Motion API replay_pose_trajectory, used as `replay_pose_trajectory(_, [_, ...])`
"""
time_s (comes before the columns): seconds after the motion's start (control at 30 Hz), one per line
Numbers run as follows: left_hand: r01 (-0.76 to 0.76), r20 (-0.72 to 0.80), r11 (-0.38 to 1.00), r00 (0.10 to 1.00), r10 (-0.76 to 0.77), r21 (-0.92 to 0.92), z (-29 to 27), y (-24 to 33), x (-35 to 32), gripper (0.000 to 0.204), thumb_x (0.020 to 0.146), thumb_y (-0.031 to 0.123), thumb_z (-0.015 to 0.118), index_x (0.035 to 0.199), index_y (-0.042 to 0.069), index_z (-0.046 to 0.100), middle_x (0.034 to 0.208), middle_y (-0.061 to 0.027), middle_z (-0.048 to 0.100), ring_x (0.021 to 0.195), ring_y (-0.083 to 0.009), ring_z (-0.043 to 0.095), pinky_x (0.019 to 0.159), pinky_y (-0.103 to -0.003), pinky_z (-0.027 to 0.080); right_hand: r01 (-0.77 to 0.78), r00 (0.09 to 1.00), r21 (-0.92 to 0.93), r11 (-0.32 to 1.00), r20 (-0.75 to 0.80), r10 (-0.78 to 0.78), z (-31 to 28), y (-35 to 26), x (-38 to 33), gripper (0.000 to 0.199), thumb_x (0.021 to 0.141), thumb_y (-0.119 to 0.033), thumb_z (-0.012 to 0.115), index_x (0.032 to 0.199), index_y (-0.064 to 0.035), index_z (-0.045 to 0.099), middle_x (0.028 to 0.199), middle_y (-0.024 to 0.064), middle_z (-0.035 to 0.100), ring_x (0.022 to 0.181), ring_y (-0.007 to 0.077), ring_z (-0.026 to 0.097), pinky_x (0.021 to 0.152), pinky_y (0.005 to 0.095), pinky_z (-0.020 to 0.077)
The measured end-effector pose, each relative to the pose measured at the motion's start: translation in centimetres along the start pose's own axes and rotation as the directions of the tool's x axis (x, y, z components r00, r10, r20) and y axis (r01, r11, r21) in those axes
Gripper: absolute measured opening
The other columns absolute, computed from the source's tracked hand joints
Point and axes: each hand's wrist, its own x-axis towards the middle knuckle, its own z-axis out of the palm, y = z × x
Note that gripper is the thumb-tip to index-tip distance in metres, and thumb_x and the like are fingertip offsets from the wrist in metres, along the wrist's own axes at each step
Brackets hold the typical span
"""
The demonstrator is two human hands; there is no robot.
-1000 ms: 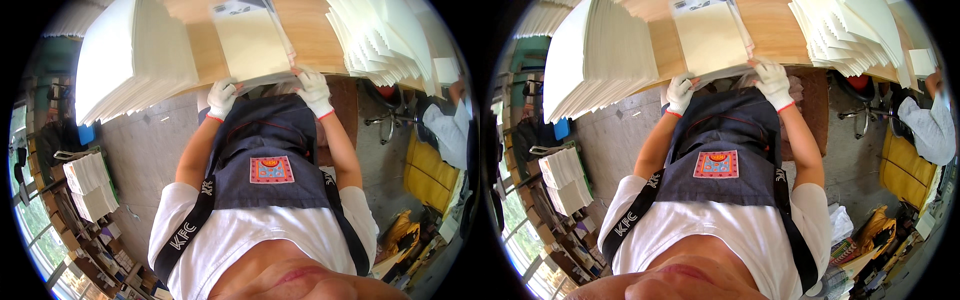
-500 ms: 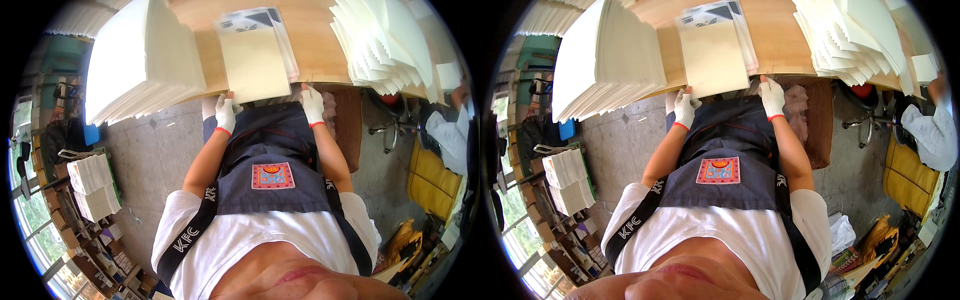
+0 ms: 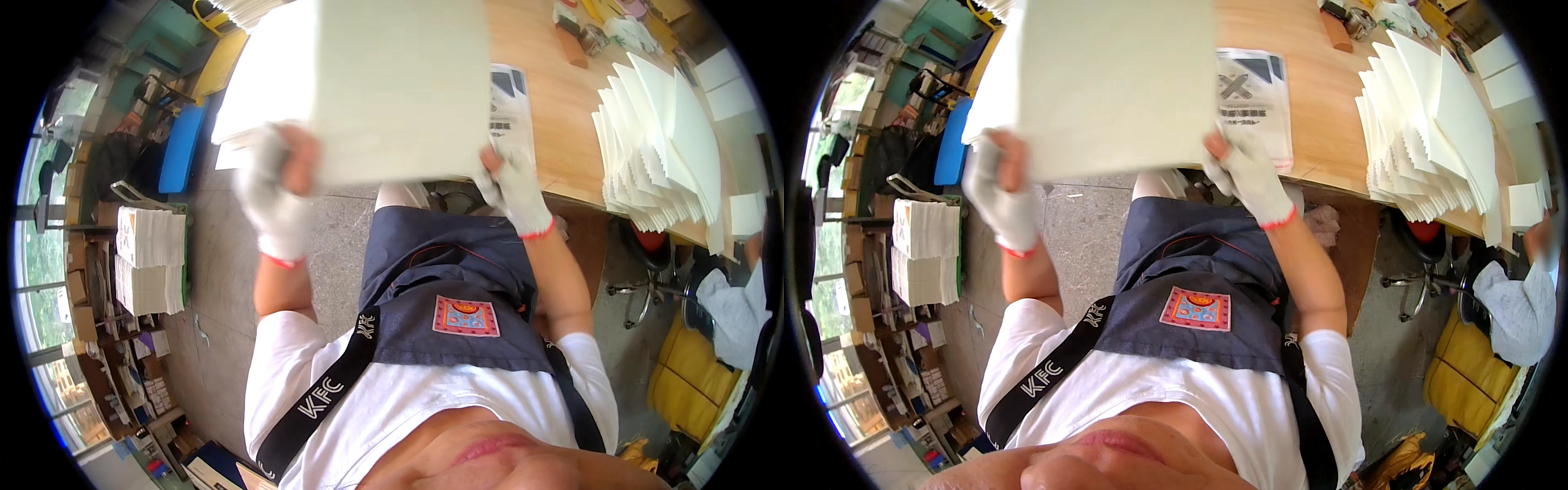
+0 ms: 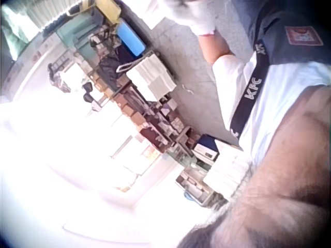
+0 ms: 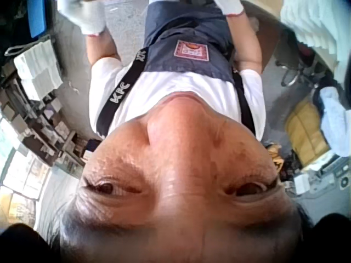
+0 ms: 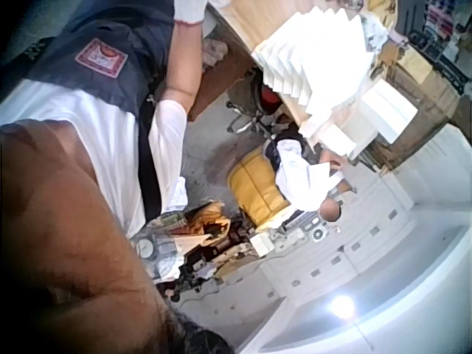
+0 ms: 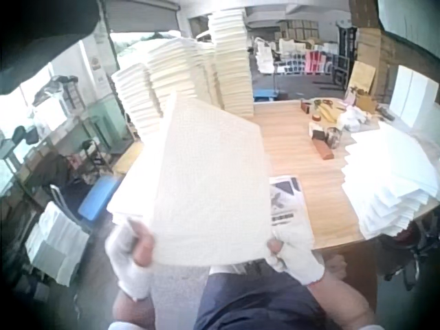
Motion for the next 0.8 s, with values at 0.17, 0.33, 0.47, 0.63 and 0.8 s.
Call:
replay_pose_trajectory(0.17, [0.113, -0.156, 0.952, 0.985, -0.070, 0.285, -9.4, -1.1, 7.7, 0.020, 0.086, 0.013, 0.050, 0.090, -0.005, 0.058, 0.078, 0.0007, 0.053, 0.070, -0.0078, 0.047, 0.063, -0.019, 0.036, 0.128, 0.990, -0.127, 0.984, 0.083, -0.118, 10.3, -6.0, 6.8, 0.029, 0.087, -0.035, 0.056, 0.074, -0.0091, 0.054, 0.053, -0.0027, 0.048, 0.038, 0.0045, 0.037, 0.036, 0.0189, 0.0291])
replay_pose_trajectory(0.33, [0.228, -0.008, 0.756, 0.959, -0.283, 0.613, -10.4, -6.0, 6.3, 0.029, 0.086, 0.015, 0.046, 0.107, 0.000, 0.057, 0.100, -0.0094, 0.059, 0.096, -0.0168, 0.053, 0.086, -0.026, 0.040, 0.010, 0.985, -0.254, 0.967, 0.170, 0.035, 10.0, -5.3, 7.5, 0.034, 0.086, -0.036, 0.058, 0.067, -0.0081, 0.055, 0.052, -0.0011, 0.051, 0.040, 0.0041, 0.040, 0.036, 0.0189, 0.0290])
replay_pose_trajectory(0.47, [0.327, -0.485, 0.896, 0.756, -0.439, -0.302, -9.7, -12.1, 0.9, 0.029, 0.093, 0.016, 0.040, 0.115, -0.001, 0.049, 0.122, -0.0146, 0.046, 0.108, -0.0249, 0.048, 0.095, -0.038, 0.040, 0.191, 0.958, -0.348, 0.918, 0.270, -0.097, 2.9, -5.0, 3.4, 0.021, 0.082, -0.020, 0.064, 0.073, -0.0030, 0.057, 0.060, 0.0003, 0.053, 0.053, 0.0067, 0.050, 0.046, 0.0207, 0.0386])
replay_pose_trajectory(0.63, [0.376, -0.343, 0.920, 0.854, -0.392, -0.115, -9.5, -21.2, -15.2, 0.018, 0.090, 0.011, 0.048, 0.102, 0.000, 0.055, 0.083, -0.0041, 0.056, 0.074, -0.0111, 0.050, 0.070, -0.026, 0.045, 0.229, 0.651, -0.938, 0.259, -0.050, -0.757, -5.0, -9.3, -4.9, 0.010, 0.079, -0.011, 0.064, 0.086, -0.0046, 0.061, 0.075, 0.0045, 0.060, 0.070, 0.0155, 0.059, 0.061, 0.0269, 0.0473])
replay_pose_trajectory(0.8, [0.496, 0.119, 0.862, 0.854, -0.506, 0.106, 1.1, -20.3, -22.3, 0.010, 0.087, 0.007, 0.054, 0.089, 0.002, 0.062, 0.083, -0.0063, 0.062, 0.078, -0.0159, 0.057, 0.074, -0.030, 0.046, -0.440, 0.661, -0.777, -0.451, 0.060, -0.748, -16.4, -18.5, -10.4, 0.022, 0.078, -0.026, 0.061, 0.095, -0.0118, 0.061, 0.088, 0.0092, 0.061, 0.080, 0.0261, 0.059, 0.068, 0.0336, 0.0473])
